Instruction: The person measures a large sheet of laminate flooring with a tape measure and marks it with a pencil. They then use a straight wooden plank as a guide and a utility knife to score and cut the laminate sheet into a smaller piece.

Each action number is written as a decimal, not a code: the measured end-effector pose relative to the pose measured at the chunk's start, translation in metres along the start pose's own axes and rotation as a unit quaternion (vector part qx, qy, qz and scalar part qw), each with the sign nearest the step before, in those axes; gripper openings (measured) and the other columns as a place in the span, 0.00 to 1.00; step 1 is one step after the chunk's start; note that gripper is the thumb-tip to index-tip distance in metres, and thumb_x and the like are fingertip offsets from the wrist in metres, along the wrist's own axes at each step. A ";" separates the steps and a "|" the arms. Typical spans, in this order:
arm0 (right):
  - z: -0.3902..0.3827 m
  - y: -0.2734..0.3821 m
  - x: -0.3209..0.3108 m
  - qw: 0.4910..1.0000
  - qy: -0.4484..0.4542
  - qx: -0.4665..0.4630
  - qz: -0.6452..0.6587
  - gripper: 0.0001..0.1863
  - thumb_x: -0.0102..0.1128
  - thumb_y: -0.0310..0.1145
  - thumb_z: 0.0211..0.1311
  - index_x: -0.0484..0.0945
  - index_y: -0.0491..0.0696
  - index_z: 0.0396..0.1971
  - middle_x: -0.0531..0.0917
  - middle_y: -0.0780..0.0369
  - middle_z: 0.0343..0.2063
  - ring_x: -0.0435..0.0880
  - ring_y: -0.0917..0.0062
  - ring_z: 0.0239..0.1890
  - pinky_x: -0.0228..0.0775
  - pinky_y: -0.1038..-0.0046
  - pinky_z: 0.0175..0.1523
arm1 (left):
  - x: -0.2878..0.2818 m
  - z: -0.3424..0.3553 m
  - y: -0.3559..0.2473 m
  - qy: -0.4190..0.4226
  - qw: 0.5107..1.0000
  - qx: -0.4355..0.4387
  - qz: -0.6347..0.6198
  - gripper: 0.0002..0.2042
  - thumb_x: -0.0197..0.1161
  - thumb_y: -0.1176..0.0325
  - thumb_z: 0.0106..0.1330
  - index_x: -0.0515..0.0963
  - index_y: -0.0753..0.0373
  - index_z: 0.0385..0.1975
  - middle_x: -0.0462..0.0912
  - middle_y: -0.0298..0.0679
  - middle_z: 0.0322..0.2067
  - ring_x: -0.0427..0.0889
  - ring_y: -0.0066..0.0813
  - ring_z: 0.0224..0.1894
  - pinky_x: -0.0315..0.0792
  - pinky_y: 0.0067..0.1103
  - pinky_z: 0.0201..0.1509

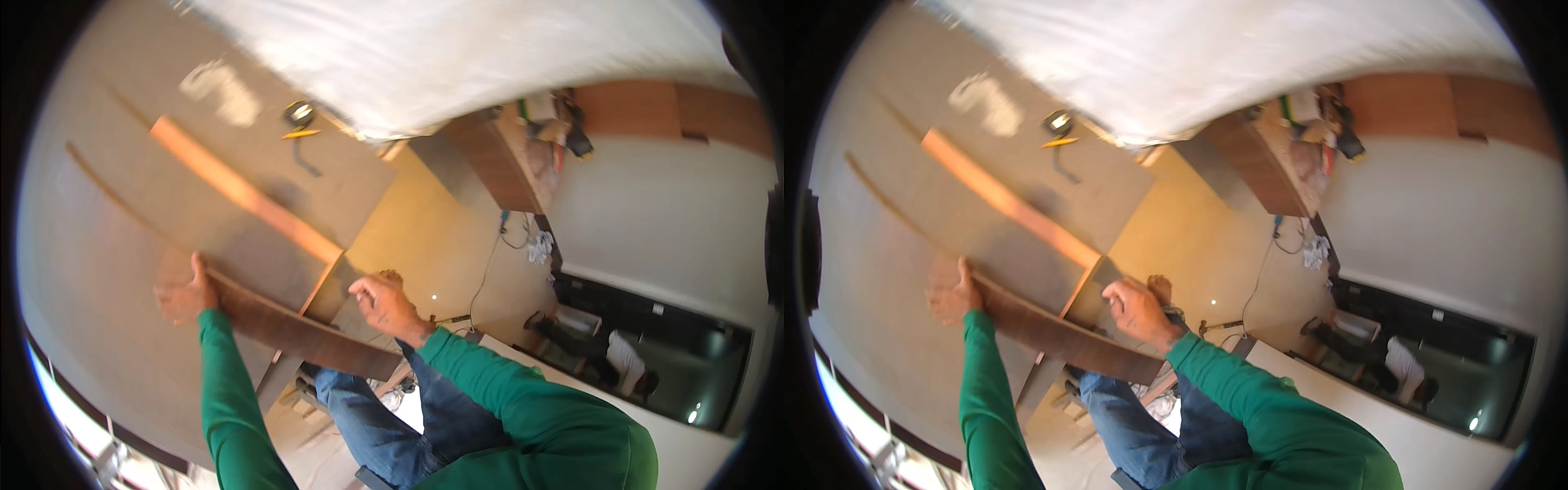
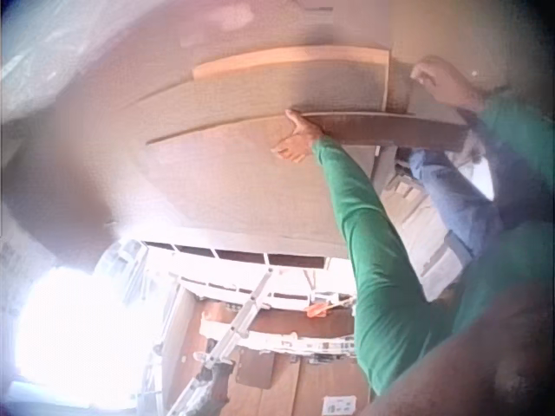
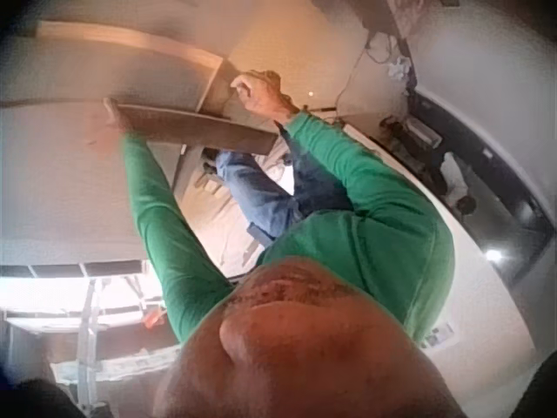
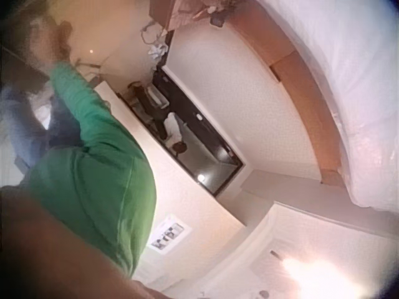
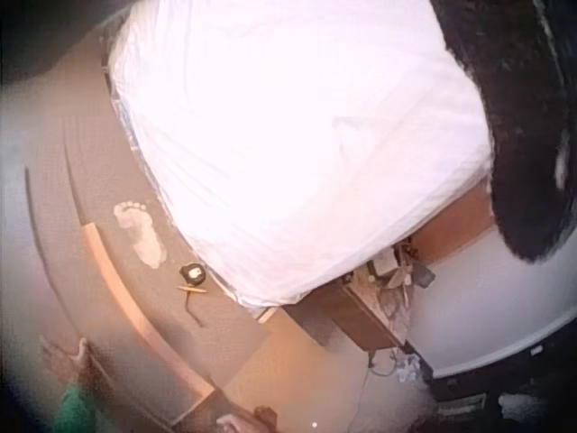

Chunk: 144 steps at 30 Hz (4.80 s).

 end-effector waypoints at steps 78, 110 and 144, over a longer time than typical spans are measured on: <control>-0.212 -0.109 0.106 0.947 0.030 0.314 -0.063 0.26 0.73 0.40 0.64 0.72 0.39 0.50 0.81 0.45 0.45 0.80 0.47 0.50 0.71 0.56 0.58 | -0.034 0.038 -0.013 0.155 0.945 -0.059 -0.284 0.60 0.81 0.45 0.44 0.53 0.73 0.73 0.62 0.57 0.66 0.61 0.57 0.69 0.62 0.46 0.72; -0.212 -0.097 0.103 0.933 0.099 0.345 -0.019 0.26 0.76 0.39 0.59 0.71 0.39 0.45 0.79 0.45 0.40 0.78 0.43 0.47 0.70 0.51 0.53 | -0.023 0.062 0.002 0.191 0.922 0.005 -0.337 0.52 0.78 0.42 0.45 0.67 0.78 0.63 0.67 0.60 0.64 0.69 0.51 0.67 0.65 0.38 0.71; -0.196 -0.134 0.102 0.958 0.061 0.281 -0.012 0.25 0.69 0.50 0.69 0.73 0.40 0.43 0.83 0.49 0.34 0.84 0.49 0.38 0.75 0.56 0.47 | -0.016 0.043 -0.040 0.187 0.979 0.046 -0.070 0.70 0.73 0.26 0.45 0.51 0.81 0.74 0.58 0.65 0.71 0.53 0.57 0.76 0.53 0.43 0.79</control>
Point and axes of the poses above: each hand's wrist, its own z-axis towards the middle knuckle, its own x-axis out of the palm, y = z × x, the point moved 9 cm from there along z, towards the middle knuckle
